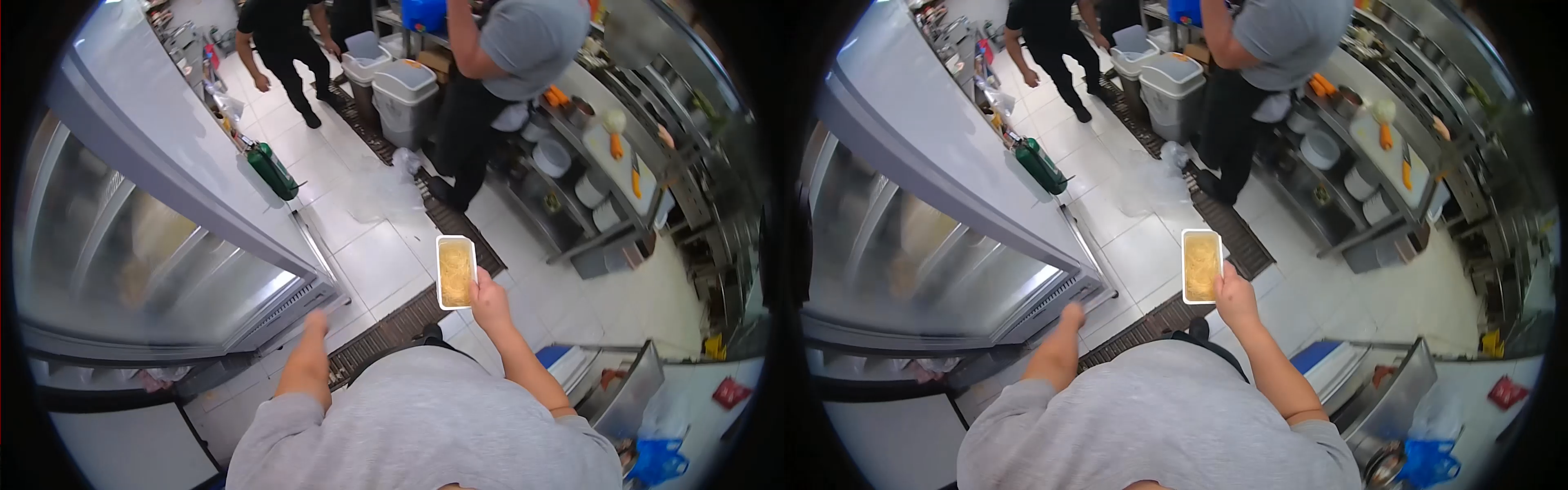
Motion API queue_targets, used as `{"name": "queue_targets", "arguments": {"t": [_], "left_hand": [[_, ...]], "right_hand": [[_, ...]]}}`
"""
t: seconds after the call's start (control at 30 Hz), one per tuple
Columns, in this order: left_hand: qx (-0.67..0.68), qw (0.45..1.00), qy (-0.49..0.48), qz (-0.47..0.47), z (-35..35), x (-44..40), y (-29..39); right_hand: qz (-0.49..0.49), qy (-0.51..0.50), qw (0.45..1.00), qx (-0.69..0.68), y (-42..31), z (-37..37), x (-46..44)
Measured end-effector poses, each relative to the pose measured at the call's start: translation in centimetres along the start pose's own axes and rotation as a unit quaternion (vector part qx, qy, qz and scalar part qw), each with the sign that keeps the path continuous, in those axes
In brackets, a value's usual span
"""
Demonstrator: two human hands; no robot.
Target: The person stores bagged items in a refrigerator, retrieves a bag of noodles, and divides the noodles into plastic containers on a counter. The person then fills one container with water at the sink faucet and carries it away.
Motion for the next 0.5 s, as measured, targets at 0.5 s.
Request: {"name": "queue_targets", "arguments": {"t": [0.5], "left_hand": [[0.412, 0.894, -0.175, -0.02, 8.8, -11.4, 4.5]], "right_hand": [[0.101, -0.099, 0.99, -0.03, -6.7, -8.1, -27.9]]}}
Point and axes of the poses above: each hand's wrist, its own x-axis away from the middle knuckle, its own z-axis out of the back of the hand, y = z × x, the point moved 6 cm from there along -x, towards the middle knuckle, and after that the axes turned 4 degrees about z, right-handed, at the moved point
